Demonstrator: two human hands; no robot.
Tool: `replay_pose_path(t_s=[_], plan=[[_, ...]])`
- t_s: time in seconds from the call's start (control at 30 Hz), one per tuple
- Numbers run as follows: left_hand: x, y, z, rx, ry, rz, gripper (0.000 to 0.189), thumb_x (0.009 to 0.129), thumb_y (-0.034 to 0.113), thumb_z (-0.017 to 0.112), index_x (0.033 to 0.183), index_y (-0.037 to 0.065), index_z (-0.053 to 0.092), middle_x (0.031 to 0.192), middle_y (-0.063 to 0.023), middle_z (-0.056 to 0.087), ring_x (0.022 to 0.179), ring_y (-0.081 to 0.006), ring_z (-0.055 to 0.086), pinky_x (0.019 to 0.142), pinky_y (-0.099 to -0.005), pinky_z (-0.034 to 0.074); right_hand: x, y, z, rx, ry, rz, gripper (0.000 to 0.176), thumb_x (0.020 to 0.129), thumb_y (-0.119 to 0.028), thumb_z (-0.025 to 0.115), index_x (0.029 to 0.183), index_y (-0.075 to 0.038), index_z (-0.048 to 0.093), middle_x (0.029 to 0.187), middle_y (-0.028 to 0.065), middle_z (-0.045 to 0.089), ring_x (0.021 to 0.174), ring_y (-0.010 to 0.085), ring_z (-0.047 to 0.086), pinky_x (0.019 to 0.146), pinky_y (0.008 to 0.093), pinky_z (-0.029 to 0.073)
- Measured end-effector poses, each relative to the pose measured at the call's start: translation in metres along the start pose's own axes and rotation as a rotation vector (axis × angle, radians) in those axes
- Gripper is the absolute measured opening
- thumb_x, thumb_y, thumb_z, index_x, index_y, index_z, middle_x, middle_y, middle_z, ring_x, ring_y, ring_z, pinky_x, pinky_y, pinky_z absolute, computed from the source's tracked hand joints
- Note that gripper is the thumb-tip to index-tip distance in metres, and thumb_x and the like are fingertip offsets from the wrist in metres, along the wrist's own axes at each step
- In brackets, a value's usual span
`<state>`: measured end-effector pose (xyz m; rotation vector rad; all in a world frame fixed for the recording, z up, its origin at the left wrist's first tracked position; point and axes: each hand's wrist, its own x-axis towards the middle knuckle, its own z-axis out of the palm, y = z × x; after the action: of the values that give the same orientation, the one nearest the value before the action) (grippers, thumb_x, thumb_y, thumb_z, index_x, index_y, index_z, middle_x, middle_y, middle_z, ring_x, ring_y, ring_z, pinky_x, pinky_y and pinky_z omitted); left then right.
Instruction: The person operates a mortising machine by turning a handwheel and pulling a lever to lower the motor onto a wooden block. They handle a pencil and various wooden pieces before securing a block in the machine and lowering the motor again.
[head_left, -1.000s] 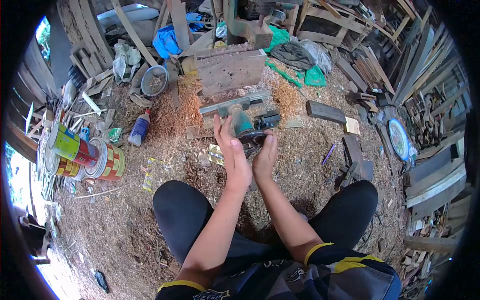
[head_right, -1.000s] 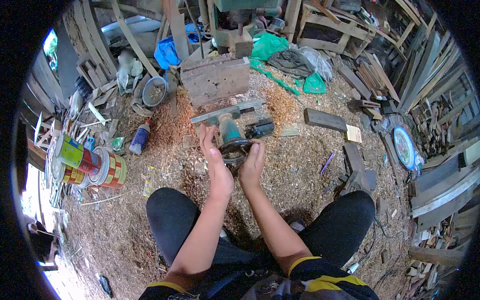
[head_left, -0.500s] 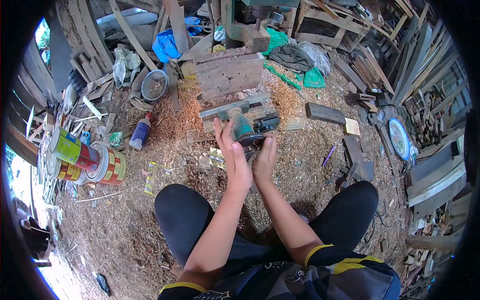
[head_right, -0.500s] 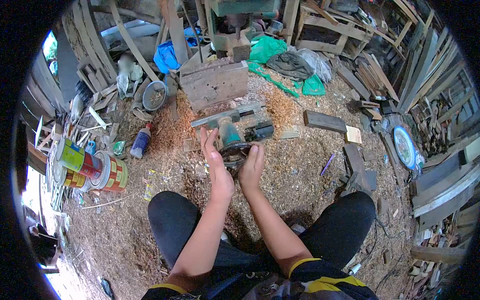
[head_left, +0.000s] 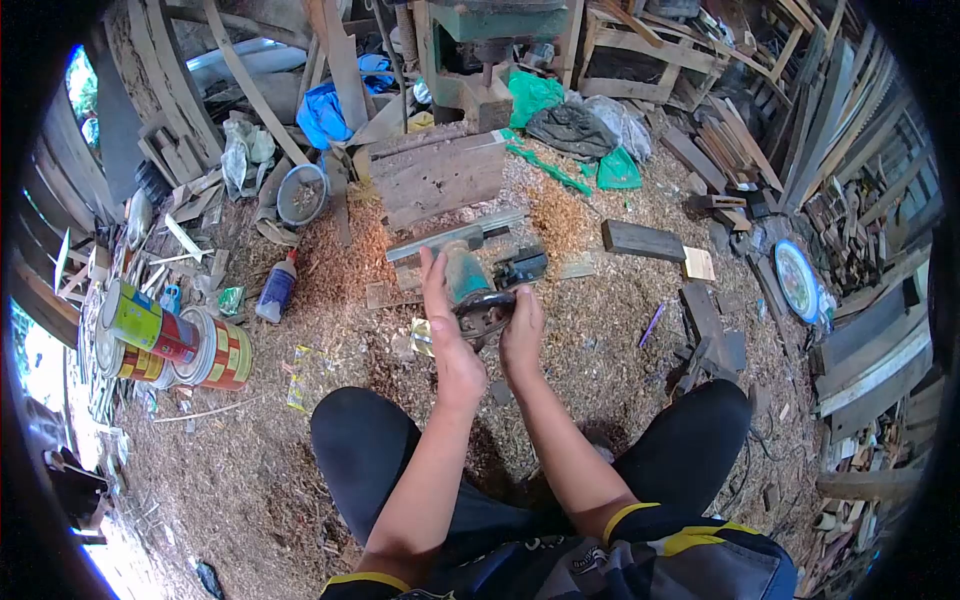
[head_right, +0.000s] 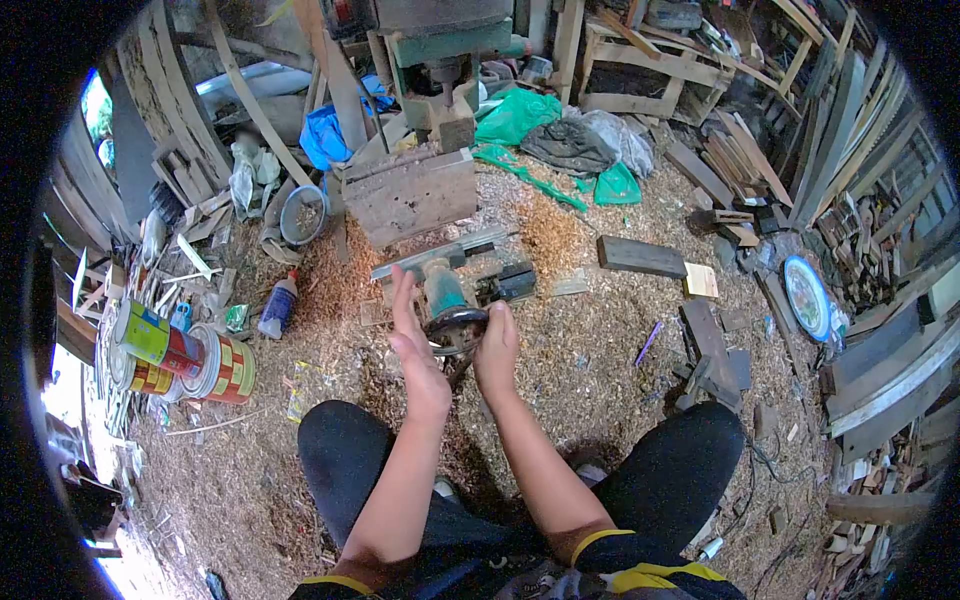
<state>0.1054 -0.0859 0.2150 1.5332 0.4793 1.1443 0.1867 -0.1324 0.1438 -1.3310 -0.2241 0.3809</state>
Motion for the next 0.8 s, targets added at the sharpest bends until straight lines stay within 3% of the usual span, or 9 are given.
replay_pose_path(t_s=[0.1, 0.23, 0.3, 0.47, 0.57, 0.63, 0.7, 0.73, 0.8], plan=[[-0.001, -0.002, -0.001, -0.071, 0.074, -0.041, 0.100, 0.110, 0.078, 0.013, 0.170, 0.000, 0.032, 0.182, -0.0204, 0.021, 0.171, -0.0338, 0.011, 0.137, -0.0478, 0.003, 0.005, -0.009, -0.003, -0.124, -0.037, -0.232, 0.038, 0.119, -0.025, 0.042, 0.096, -0.001, 0.061, 0.087, 0.0057, 0.059, 0.084, 0.0155, 0.055, 0.079, 0.0345, 0.047], [-0.004, -0.019, -0.002, -0.023, 0.178, -0.223, 0.101, 0.110, 0.079, 0.011, 0.170, 0.000, 0.033, 0.182, -0.0192, 0.023, 0.171, -0.0330, 0.012, 0.137, -0.0485, 0.002, 0.005, -0.022, 0.002, -0.237, -0.057, -0.306, 0.036, 0.118, -0.022, 0.042, 0.097, 0.000, 0.062, 0.088, 0.0086, 0.062, 0.086, 0.0168, 0.056, 0.081, 0.0366, 0.048], [-0.001, -0.014, -0.004, 0.097, 0.030, -0.090, 0.101, 0.111, 0.077, 0.011, 0.168, -0.003, 0.034, 0.182, -0.0231, 0.019, 0.170, -0.0359, 0.016, 0.137, -0.0498, 0.009, 0.003, -0.006, 0.004, -0.206, -0.038, -0.270, 0.036, 0.117, -0.022, 0.042, 0.097, 0.000, 0.062, 0.088, 0.0080, 0.061, 0.085, 0.0176, 0.055, 0.082, 0.0375, 0.047], [0.011, 0.000, -0.014, 0.110, 0.027, 0.072, 0.101, 0.111, 0.076, 0.007, 0.165, -0.003, 0.040, 0.180, -0.0254, 0.025, 0.169, -0.0416, 0.016, 0.136, -0.0558, 0.007, 0.013, 0.008, -0.004, -0.114, 0.025, -0.215, 0.033, 0.118, -0.021, 0.041, 0.098, -0.001, 0.059, 0.089, 0.0079, 0.055, 0.086, 0.0188, 0.052, 0.082, 0.0347, 0.046], [0.010, -0.011, -0.024, 0.272, 0.028, 0.008, 0.101, 0.110, 0.076, 0.007, 0.165, -0.002, 0.041, 0.180, -0.0260, 0.025, 0.169, -0.0446, 0.015, 0.135, -0.0585, 0.004, 0.009, -0.034, 0.017, -0.151, 0.033, -0.336, 0.034, 0.117, -0.022, 0.040, 0.097, -0.002, 0.058, 0.090, 0.0076, 0.056, 0.085, 0.0187, 0.052, 0.082, 0.0346, 0.045], [0.012, -0.019, -0.027, 0.207, -0.018, -0.028, 0.102, 0.110, 0.077, 0.008, 0.165, -0.001, 0.042, 0.180, -0.0265, 0.024, 0.168, -0.0464, 0.016, 0.135, -0.0590, 0.004, 0.005, -0.031, 0.018, -0.226, -0.004, -0.344, 0.034, 0.117, -0.022, 0.040, 0.096, -0.002, 0.058, 0.090, 0.0073, 0.057, 0.084, 0.0185, 0.053, 0.081, 0.0350, 0.045], [0.016, -0.019, -0.029, 0.128, -0.154, 0.131, 0.102, 0.109, 0.079, 0.010, 0.165, 0.000, 0.040, 0.181, -0.0259, 0.021, 0.170, -0.0422, 0.013, 0.136, -0.0565, 0.004, 0.008, 0.006, 0.009, -0.244, 0.037, -0.281, 0.035, 0.117, -0.023, 0.039, 0.096, -0.003, 0.058, 0.090, 0.0065, 0.056, 0.084, 0.0177, 0.052, 0.080, 0.0350, 0.045], [0.019, -0.019, -0.030, 0.115, -0.160, 0.129, 0.102, 0.109, 0.079, 0.010, 0.165, 0.000, 0.040, 0.181, -0.0259, 0.021, 0.170, -0.0422, 0.013, 0.136, -0.0565, 0.004, 0.011, 0.010, 0.009, -0.069, 0.042, -0.169, 0.037, 0.118, -0.024, 0.036, 0.097, -0.003, 0.057, 0.089, 0.0066, 0.056, 0.084, 0.0183, 0.052, 0.080, 0.0349, 0.045], [0.026, -0.019, -0.031, 0.010, -0.118, 0.226, 0.098, 0.111, 0.076, 0.013, 0.163, -0.001, 0.041, 0.181, -0.0273, 0.021, 0.169, -0.0428, 0.014, 0.136, -0.0567, 0.005, 0.007, -0.003, 0.004, -0.114, 0.063, -0.162, 0.038, 0.118, -0.025, 0.035, 0.096, -0.003, 0.057, 0.089, 0.0067, 0.055, 0.084, 0.0187, 0.052, 0.081, 0.0350, 0.045]])
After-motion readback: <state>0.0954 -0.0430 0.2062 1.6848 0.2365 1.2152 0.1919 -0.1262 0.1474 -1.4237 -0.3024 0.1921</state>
